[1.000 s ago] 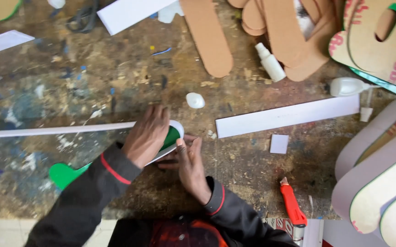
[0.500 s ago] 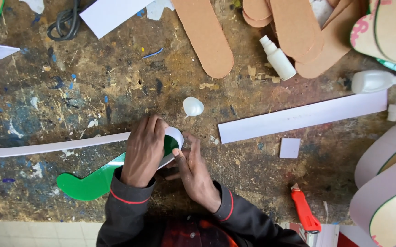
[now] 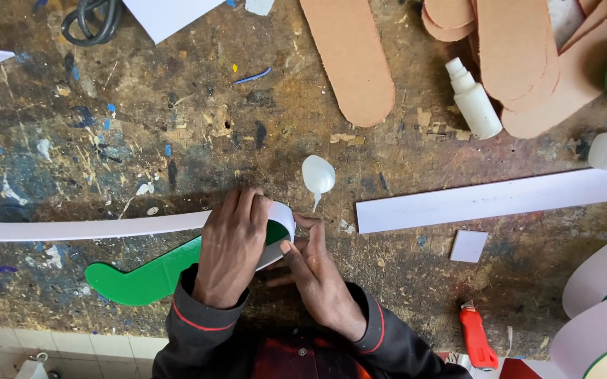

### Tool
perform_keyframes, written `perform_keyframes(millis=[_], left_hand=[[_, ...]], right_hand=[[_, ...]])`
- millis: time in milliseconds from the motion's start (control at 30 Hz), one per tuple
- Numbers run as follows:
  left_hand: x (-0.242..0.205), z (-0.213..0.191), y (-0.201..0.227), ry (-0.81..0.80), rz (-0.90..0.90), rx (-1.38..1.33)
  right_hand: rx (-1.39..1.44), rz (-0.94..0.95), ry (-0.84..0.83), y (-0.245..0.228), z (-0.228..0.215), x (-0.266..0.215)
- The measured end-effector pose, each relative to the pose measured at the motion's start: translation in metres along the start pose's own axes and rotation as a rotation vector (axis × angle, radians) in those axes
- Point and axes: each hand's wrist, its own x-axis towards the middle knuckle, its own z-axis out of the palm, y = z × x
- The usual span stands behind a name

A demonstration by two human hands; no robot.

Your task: The person applies glue from a bottle to the edges of a green sign piece and presses white strips onto it. They repeat this process along the length of the sign, smoothing the strips to secure them.

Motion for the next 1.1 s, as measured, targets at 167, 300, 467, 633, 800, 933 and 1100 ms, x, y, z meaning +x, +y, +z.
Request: perform_keyframes(millis=[167, 300, 467, 633, 800, 933, 1100], left_hand=[[-0.006, 0.011, -0.002, -0.033, 0.001, 0.016], [-0.009, 0.011, -0.003, -0.054, 0.015, 0.022], [-0.006, 0.009, -0.003, -0.060, 0.005, 0.034], [-0.006, 0.011, -0.003, -0.058, 0.003, 0.040], [-0.005, 0.010, -0.001, -0.051, -0.011, 0.041], [-0.007, 0.015, 0.000, -0.109, -0.018, 0.081], [-0.008, 0.014, 0.001, -0.120, -0.035, 0.055]], right_hand=[[0.084, -0.012, 0.022, 0.012, 0.002, 0.004], [0.186, -0.061, 0.055, 0.026, 0.007, 0.005], [0.176, -0.073, 0.075, 0.025, 0.011, 0.005], [0.046, 0.000, 0.031, 0.004, 0.003, 0.005], [0.054, -0.016, -0.013, 0.001, 0.002, 0.007], [0.105, -0.039, -0.001, 0.006, 0.002, 0.008], [-0.021, -0.028, -0.029, -0.012, 0.006, 0.002]])
